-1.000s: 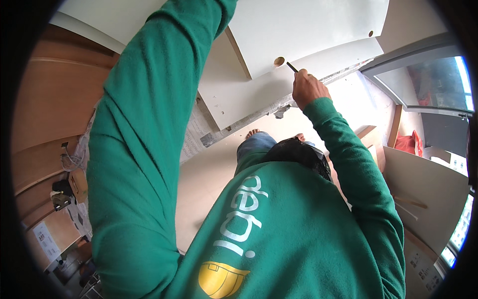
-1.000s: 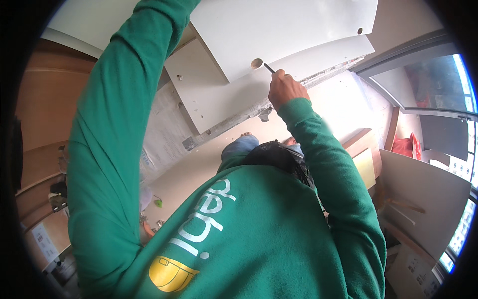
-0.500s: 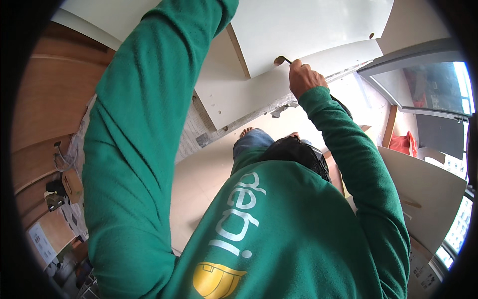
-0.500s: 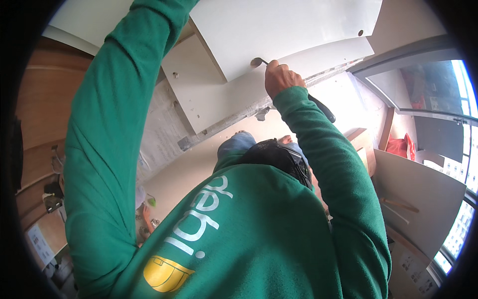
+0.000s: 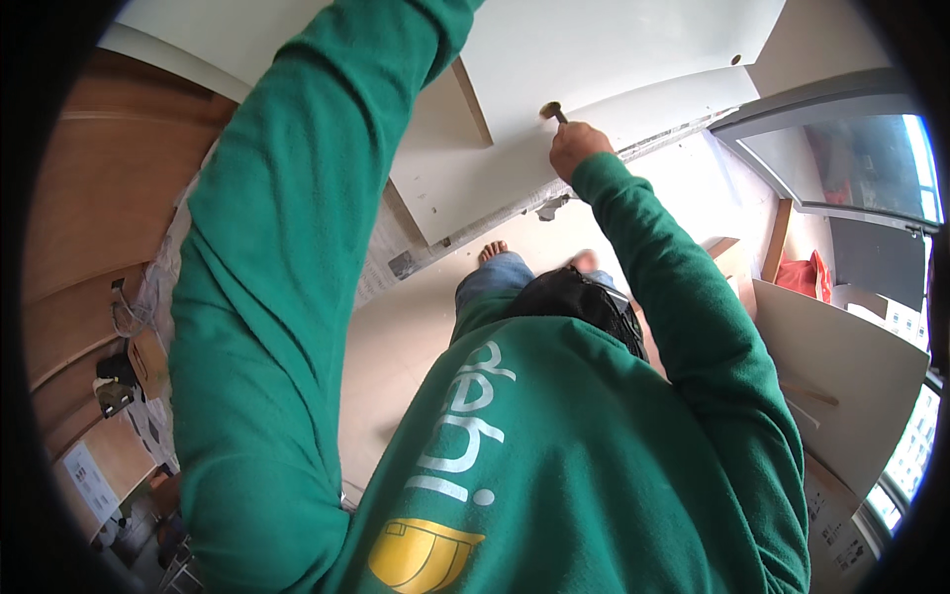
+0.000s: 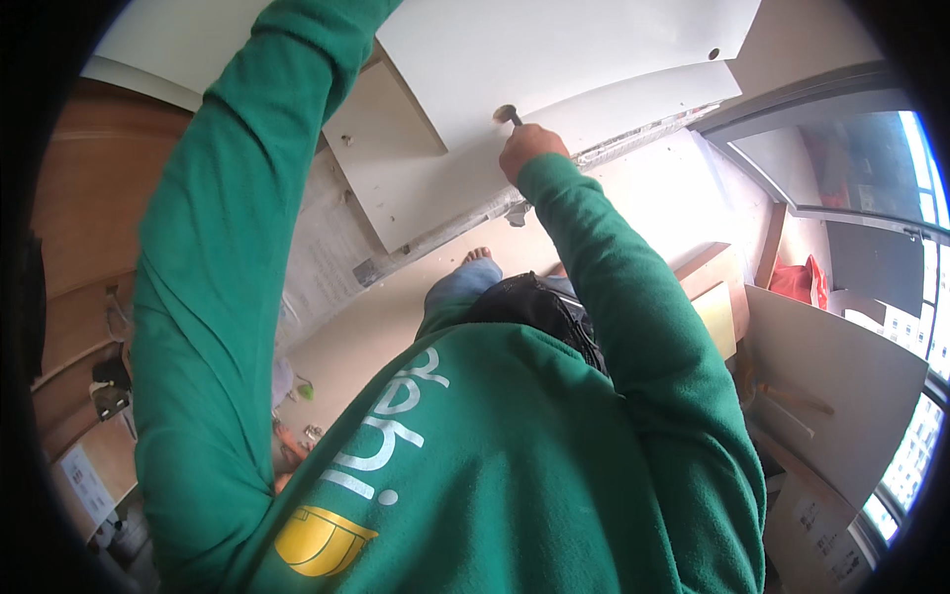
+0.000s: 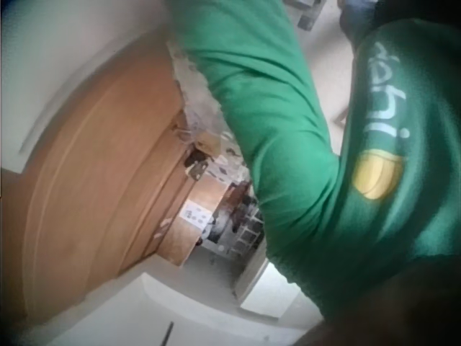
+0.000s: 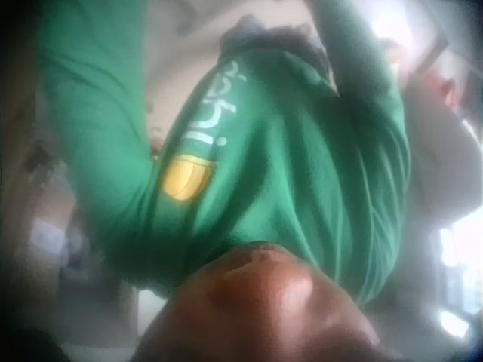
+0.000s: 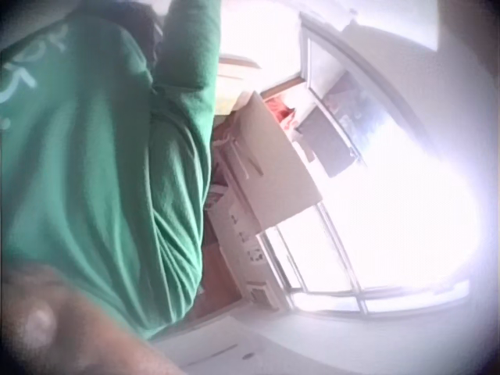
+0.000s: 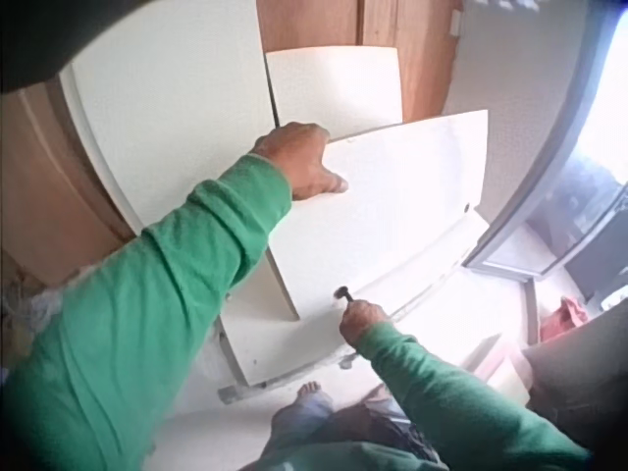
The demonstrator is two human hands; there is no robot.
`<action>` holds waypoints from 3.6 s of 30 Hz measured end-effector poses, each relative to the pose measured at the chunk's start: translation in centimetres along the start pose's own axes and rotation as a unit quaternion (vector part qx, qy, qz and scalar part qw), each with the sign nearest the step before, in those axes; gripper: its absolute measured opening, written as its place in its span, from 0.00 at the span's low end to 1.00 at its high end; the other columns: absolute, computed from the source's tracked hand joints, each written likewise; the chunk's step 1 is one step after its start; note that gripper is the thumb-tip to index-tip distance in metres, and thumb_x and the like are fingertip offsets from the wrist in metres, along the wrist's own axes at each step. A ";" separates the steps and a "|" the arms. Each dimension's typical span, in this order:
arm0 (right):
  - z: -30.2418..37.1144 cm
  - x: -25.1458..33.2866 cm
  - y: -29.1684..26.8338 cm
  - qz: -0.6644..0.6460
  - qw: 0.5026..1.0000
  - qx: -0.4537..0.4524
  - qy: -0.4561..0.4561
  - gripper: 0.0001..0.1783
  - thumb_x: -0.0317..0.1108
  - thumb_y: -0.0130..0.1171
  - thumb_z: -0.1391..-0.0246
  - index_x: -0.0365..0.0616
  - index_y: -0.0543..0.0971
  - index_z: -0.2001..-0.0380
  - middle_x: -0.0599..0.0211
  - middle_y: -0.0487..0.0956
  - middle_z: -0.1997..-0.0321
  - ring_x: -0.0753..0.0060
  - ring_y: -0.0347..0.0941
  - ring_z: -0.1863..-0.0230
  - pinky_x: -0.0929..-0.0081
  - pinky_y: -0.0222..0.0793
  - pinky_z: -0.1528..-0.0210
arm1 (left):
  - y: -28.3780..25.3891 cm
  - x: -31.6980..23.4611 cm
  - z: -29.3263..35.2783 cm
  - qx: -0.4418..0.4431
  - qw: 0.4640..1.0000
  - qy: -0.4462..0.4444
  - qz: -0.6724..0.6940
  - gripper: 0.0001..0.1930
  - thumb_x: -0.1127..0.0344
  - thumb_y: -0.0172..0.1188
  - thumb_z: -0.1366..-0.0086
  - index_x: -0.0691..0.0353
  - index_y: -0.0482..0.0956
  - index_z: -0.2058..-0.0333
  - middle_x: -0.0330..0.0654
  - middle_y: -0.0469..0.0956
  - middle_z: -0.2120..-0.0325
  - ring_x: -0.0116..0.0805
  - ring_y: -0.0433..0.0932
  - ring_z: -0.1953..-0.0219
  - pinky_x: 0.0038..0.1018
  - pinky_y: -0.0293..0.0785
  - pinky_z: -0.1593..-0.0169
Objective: The person uses a screwdriver to remove screws from a white particle board panel. They then lift the panel, flip it over, and continue to remove screws from the other side. The person is assembling or disassembling furniture components in a room with other workers present.
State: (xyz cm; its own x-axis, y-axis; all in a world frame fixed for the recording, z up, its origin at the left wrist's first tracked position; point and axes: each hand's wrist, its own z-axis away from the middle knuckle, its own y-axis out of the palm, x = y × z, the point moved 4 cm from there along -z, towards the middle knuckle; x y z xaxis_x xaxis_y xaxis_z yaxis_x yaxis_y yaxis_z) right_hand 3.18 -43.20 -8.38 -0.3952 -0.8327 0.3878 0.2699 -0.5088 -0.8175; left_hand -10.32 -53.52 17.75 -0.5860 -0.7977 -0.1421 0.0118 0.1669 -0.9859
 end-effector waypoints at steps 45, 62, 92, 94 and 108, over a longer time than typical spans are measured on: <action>1.9 0.4 0.3 0.012 0.998 0.003 0.057 0.18 0.35 0.45 0.35 0.36 0.81 0.56 0.43 0.85 0.59 0.43 0.83 0.53 0.54 0.80 0.50 | 0.6 -1.5 2.1 -0.107 0.993 0.056 -0.019 0.25 0.52 0.71 0.41 0.69 0.81 0.55 0.56 0.84 0.59 0.53 0.84 0.55 0.44 0.80 0.47; 2.4 -0.8 -0.3 -0.015 0.998 -0.013 0.059 0.19 0.38 0.43 0.34 0.30 0.74 0.56 0.37 0.84 0.62 0.36 0.82 0.56 0.49 0.78 0.50 | 0.3 -1.7 1.3 -0.084 0.995 0.054 -0.026 0.25 0.53 0.72 0.41 0.71 0.80 0.56 0.59 0.84 0.59 0.55 0.85 0.55 0.44 0.80 0.47; 0.8 -0.6 1.9 -0.025 0.999 0.018 0.037 0.19 0.36 0.48 0.37 0.32 0.82 0.58 0.44 0.85 0.60 0.44 0.84 0.54 0.53 0.79 0.49 | 0.4 -2.9 1.9 -0.082 0.995 0.037 -0.040 0.26 0.53 0.72 0.40 0.72 0.79 0.55 0.60 0.84 0.59 0.55 0.84 0.54 0.44 0.80 0.48; 0.4 -0.3 2.0 0.004 0.999 0.046 0.004 0.19 0.36 0.49 0.38 0.33 0.84 0.60 0.48 0.86 0.60 0.46 0.84 0.54 0.55 0.80 0.51 | 0.0 -3.2 2.3 -0.078 0.996 0.029 -0.035 0.25 0.54 0.72 0.39 0.72 0.79 0.54 0.60 0.84 0.58 0.55 0.84 0.54 0.44 0.80 0.47; 0.5 -1.2 1.9 -0.007 0.996 0.012 -0.086 0.17 0.37 0.48 0.35 0.34 0.81 0.61 0.44 0.85 0.62 0.45 0.84 0.60 0.55 0.81 0.57 | -0.3 -3.5 2.0 -0.056 0.997 0.020 -0.052 0.28 0.53 0.72 0.39 0.73 0.78 0.51 0.62 0.83 0.56 0.57 0.83 0.51 0.44 0.78 0.44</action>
State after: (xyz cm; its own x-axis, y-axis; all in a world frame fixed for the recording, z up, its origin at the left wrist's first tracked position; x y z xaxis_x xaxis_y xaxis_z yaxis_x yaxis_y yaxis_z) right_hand 4.56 -43.29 -10.20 -0.2442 -0.8493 0.4680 0.2875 -0.5244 -0.8015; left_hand -6.65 -51.98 18.33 -0.6113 -0.7907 -0.0342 -0.1394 0.1501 -0.9788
